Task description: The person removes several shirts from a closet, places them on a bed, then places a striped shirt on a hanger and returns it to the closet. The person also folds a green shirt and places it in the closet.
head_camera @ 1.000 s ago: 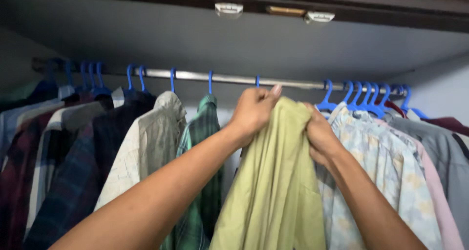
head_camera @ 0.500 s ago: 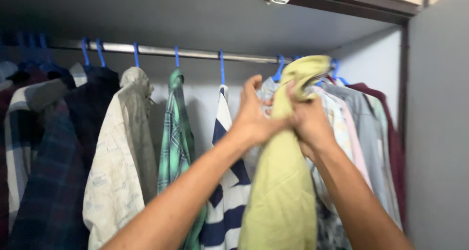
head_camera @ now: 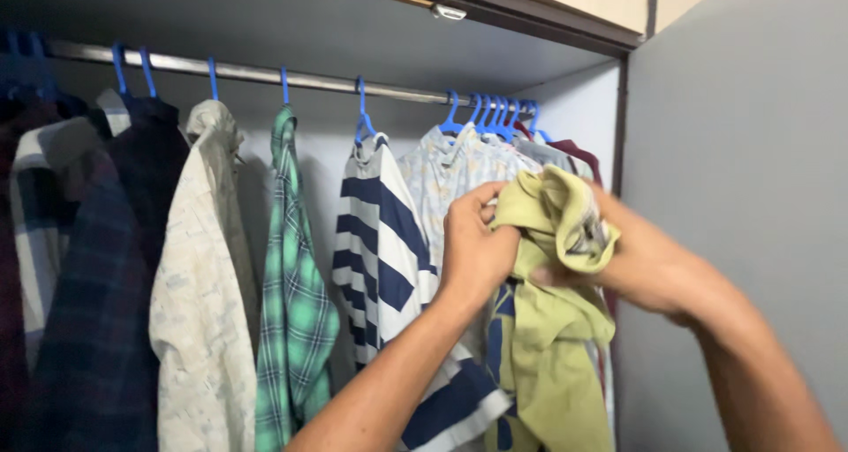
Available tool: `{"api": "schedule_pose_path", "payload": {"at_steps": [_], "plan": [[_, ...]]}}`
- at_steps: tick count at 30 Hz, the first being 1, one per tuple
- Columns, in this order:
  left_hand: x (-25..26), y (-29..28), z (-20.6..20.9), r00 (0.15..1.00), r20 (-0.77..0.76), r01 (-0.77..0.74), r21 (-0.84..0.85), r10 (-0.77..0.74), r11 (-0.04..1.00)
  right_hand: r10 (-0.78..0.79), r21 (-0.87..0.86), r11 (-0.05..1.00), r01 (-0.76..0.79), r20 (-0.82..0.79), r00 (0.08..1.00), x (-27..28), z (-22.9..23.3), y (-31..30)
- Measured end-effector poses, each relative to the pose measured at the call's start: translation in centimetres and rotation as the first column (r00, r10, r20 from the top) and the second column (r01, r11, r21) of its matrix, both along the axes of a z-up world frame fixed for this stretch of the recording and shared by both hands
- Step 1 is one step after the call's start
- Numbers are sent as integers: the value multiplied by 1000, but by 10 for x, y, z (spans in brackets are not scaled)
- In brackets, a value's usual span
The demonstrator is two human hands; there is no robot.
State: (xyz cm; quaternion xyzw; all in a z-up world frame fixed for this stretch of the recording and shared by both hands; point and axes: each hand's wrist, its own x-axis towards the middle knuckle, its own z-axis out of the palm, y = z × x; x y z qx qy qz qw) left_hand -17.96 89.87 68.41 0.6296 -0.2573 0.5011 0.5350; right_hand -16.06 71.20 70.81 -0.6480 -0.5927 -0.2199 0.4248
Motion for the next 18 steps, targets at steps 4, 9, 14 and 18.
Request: {"api": "schedule_pose_path", "payload": {"at_steps": [4, 9, 14, 18], "plan": [[-4, -39, 4, 975, 98, 196, 23, -197, 980, -112, 62, 990, 128, -219, 969, -17, -7, -19], [-35, -106, 8, 998, 2, 56, 223, -58, 973, -342, 227, 903, 365, -133, 930, -15, -22, -114], [-46, -210, -15, 978, 91, 150, 304, -186, 941, -254, 419, 864, 278, -113, 961, -16, -46, -219], [-54, -288, -43, 990, 134, -6, 294, -36, 956, -168, 376, 893, 247, -231, 958, -3, -59, -301]]}}
